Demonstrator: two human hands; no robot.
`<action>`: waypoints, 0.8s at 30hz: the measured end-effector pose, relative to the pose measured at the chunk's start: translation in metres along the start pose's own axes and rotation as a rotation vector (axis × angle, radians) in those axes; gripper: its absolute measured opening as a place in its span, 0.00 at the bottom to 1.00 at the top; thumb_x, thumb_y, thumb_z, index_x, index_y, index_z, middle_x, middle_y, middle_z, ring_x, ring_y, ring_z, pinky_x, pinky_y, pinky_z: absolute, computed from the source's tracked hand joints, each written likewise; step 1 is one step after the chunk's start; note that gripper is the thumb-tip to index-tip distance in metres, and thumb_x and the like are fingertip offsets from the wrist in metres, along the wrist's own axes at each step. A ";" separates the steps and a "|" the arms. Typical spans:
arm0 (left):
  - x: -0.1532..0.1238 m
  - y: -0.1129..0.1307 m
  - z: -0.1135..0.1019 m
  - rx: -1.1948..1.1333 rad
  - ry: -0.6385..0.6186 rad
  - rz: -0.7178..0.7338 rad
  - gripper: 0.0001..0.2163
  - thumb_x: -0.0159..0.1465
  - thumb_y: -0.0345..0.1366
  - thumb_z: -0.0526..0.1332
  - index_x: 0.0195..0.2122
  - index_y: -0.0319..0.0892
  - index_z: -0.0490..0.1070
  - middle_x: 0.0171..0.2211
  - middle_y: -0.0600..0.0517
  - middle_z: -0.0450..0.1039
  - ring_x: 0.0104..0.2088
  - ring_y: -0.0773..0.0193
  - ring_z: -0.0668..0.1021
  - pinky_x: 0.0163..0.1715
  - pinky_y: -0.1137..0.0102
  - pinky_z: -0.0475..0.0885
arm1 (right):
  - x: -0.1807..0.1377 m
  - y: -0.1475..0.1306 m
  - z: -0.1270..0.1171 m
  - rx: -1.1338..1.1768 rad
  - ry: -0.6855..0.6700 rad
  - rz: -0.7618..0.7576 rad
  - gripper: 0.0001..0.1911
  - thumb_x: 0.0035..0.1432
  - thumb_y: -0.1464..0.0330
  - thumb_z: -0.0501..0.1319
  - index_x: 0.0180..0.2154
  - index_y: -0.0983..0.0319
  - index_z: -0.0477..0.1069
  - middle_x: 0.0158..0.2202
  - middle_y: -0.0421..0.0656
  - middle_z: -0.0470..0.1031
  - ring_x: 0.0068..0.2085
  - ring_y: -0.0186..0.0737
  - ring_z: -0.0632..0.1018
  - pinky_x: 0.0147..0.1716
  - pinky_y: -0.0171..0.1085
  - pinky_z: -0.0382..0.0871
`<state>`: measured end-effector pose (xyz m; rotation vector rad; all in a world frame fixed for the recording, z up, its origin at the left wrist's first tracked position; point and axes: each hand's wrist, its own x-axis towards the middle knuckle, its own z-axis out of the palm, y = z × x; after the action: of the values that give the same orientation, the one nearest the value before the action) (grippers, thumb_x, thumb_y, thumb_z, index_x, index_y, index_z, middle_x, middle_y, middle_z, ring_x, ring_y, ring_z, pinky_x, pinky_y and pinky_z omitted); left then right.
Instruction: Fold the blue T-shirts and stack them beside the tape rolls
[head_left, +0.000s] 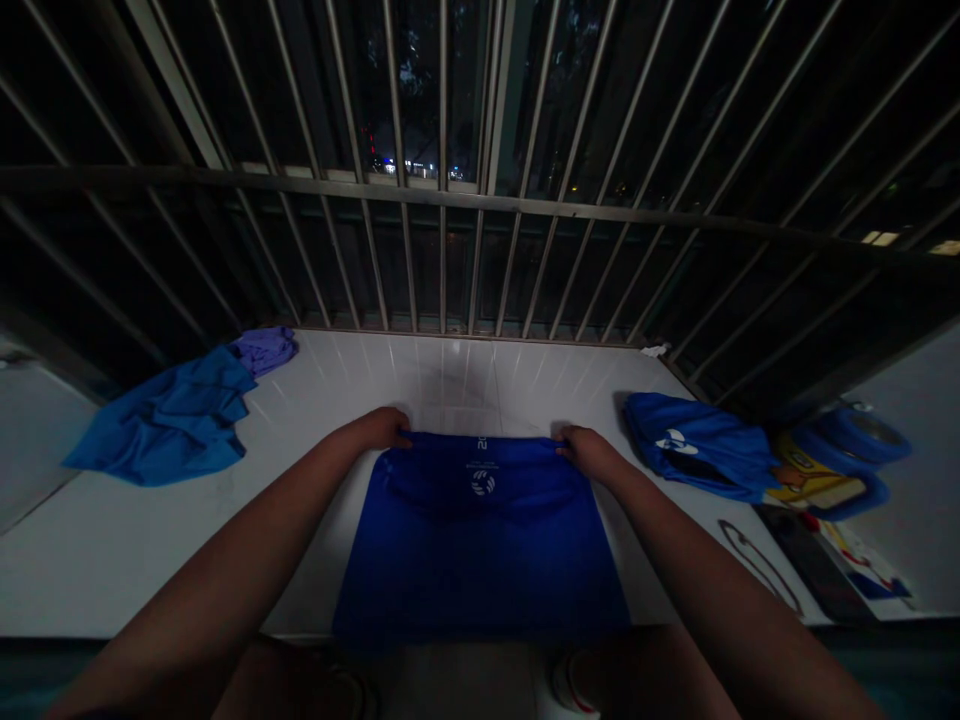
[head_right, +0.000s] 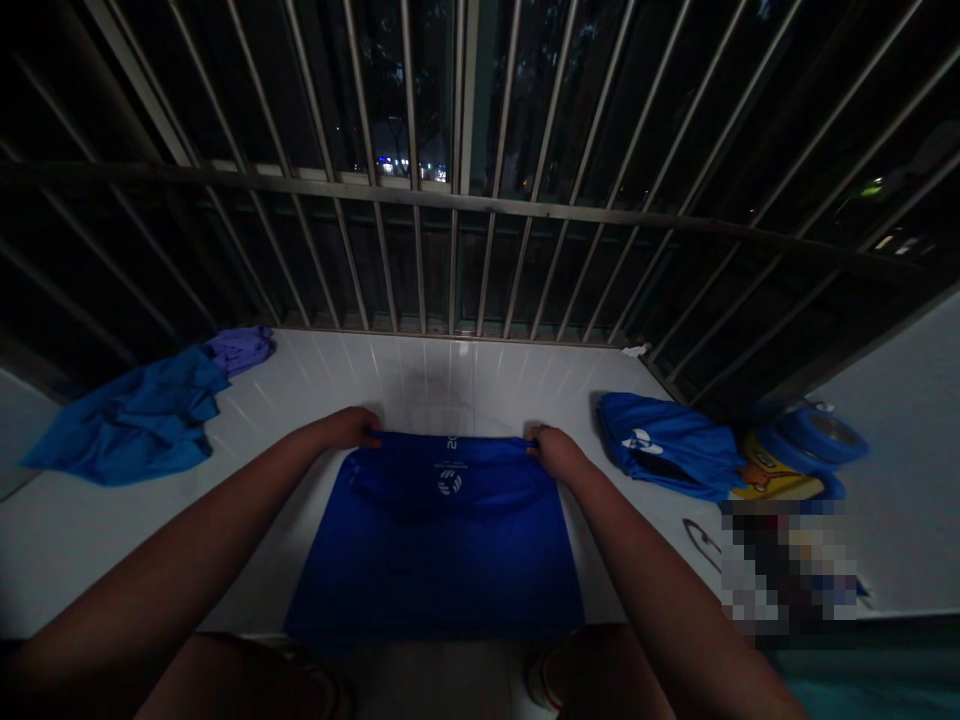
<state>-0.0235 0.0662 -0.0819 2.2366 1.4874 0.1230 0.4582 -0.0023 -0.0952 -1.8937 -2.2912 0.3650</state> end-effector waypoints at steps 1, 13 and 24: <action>0.005 -0.001 -0.005 -0.007 0.006 -0.005 0.13 0.49 0.47 0.75 0.22 0.48 0.74 0.21 0.57 0.75 0.29 0.59 0.79 0.33 0.70 0.68 | 0.006 0.000 -0.002 0.001 0.011 0.006 0.07 0.66 0.71 0.70 0.45 0.63 0.84 0.46 0.47 0.86 0.49 0.48 0.84 0.54 0.43 0.77; -0.043 0.026 -0.049 -0.102 0.554 0.082 0.13 0.70 0.48 0.60 0.46 0.46 0.79 0.37 0.50 0.80 0.39 0.55 0.81 0.42 0.65 0.74 | 0.003 -0.020 -0.056 0.109 0.459 -0.028 0.11 0.74 0.70 0.57 0.51 0.62 0.77 0.51 0.53 0.80 0.53 0.48 0.80 0.59 0.46 0.75; -0.206 0.011 0.100 -0.075 0.432 0.129 0.15 0.73 0.39 0.58 0.51 0.59 0.85 0.49 0.49 0.86 0.48 0.49 0.86 0.50 0.52 0.82 | -0.193 -0.006 0.059 0.067 0.268 -0.188 0.20 0.72 0.71 0.54 0.55 0.52 0.80 0.56 0.50 0.82 0.55 0.51 0.84 0.54 0.48 0.82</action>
<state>-0.0684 -0.1528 -0.1320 2.3409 1.5096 0.7304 0.4741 -0.1977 -0.1418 -1.5718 -2.2219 0.1515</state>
